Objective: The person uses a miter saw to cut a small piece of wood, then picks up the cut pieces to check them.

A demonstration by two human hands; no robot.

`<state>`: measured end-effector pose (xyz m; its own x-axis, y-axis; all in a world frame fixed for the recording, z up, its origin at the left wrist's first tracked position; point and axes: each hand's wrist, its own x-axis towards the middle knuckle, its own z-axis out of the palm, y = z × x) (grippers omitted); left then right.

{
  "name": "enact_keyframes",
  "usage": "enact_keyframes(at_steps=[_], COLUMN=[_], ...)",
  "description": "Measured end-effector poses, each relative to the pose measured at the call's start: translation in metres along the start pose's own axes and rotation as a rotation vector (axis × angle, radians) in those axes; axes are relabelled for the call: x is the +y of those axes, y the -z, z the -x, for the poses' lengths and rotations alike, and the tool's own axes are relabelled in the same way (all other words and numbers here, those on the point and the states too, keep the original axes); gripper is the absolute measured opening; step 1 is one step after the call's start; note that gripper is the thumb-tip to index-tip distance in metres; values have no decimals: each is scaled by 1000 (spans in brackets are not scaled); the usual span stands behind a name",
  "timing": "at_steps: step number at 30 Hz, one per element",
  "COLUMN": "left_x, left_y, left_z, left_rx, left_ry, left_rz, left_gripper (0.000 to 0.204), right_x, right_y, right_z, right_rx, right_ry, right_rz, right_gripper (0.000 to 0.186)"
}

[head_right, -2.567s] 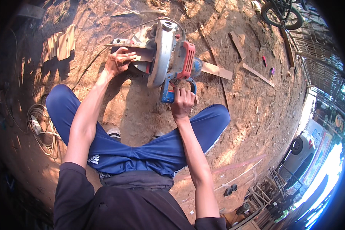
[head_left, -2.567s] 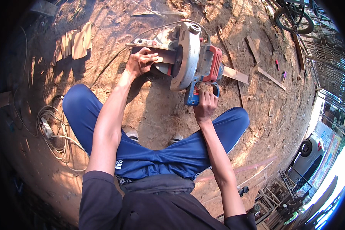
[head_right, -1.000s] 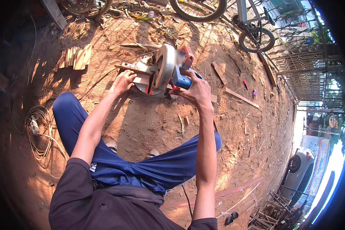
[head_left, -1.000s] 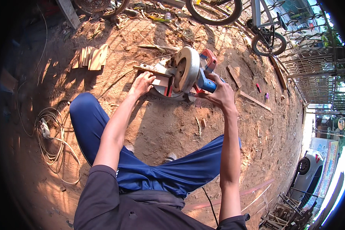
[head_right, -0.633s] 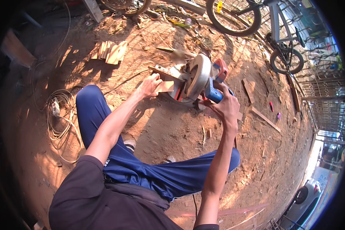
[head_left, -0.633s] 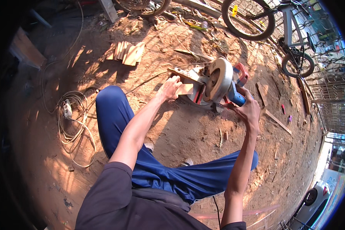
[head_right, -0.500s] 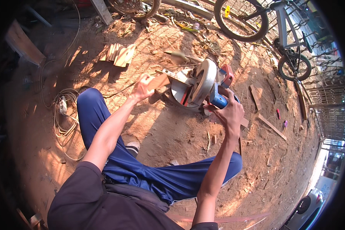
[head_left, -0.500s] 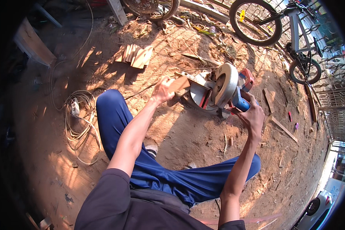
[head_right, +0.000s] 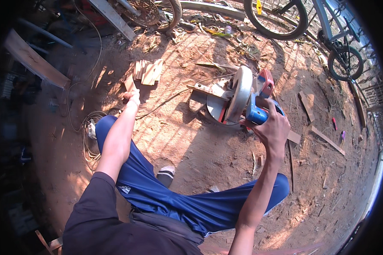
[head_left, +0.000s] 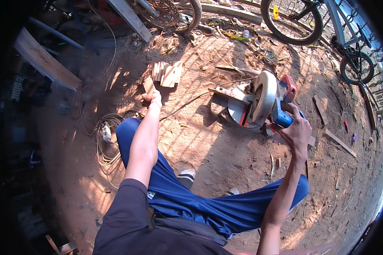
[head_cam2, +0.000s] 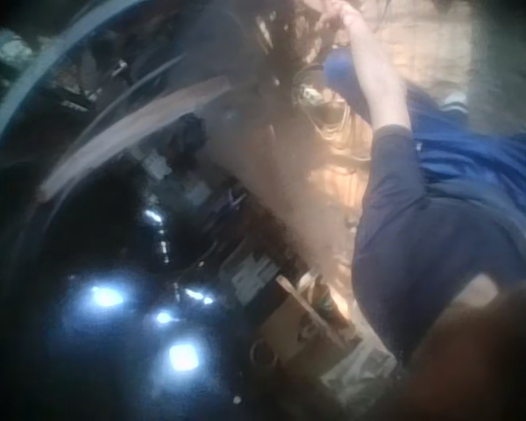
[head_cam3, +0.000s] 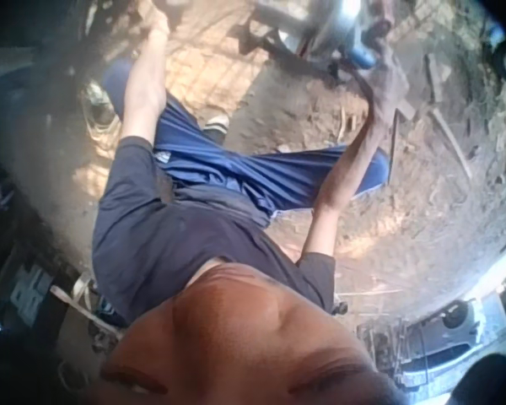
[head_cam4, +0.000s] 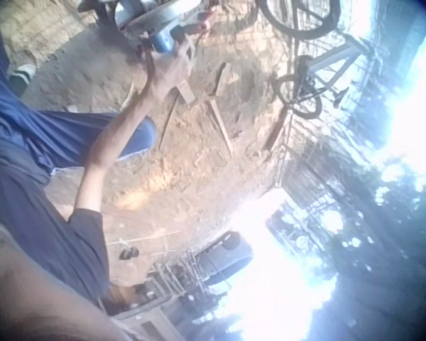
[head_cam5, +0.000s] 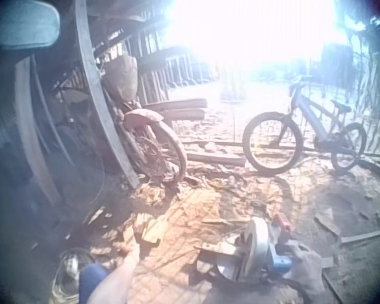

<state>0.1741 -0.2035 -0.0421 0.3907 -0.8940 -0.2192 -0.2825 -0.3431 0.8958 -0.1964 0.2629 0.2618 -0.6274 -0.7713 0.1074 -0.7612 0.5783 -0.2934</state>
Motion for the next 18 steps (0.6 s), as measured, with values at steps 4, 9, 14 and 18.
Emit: enact_keyframes(at_steps=[4, 9, 14, 18], left_x=[3, 1, -7, -13], left_y=[-9, -26, -76, -83], left_z=[-1, -30, -66, -69], left_rx=[-65, -134, -49, -124], left_ry=[-101, -264, -437, -395], left_rz=[-65, -82, -111, -124], left_gripper=[52, 54, 47, 48], right_x=[-2, -3, -3, -1], right_y=[2, 4, 2, -1], right_z=[-2, -1, -2, -3], right_rx=[-21, 3, 29, 21], right_ry=[-32, -23, 5, -5], right_rz=[12, 12, -12, -29], right_gripper=[88, 85, 82, 79])
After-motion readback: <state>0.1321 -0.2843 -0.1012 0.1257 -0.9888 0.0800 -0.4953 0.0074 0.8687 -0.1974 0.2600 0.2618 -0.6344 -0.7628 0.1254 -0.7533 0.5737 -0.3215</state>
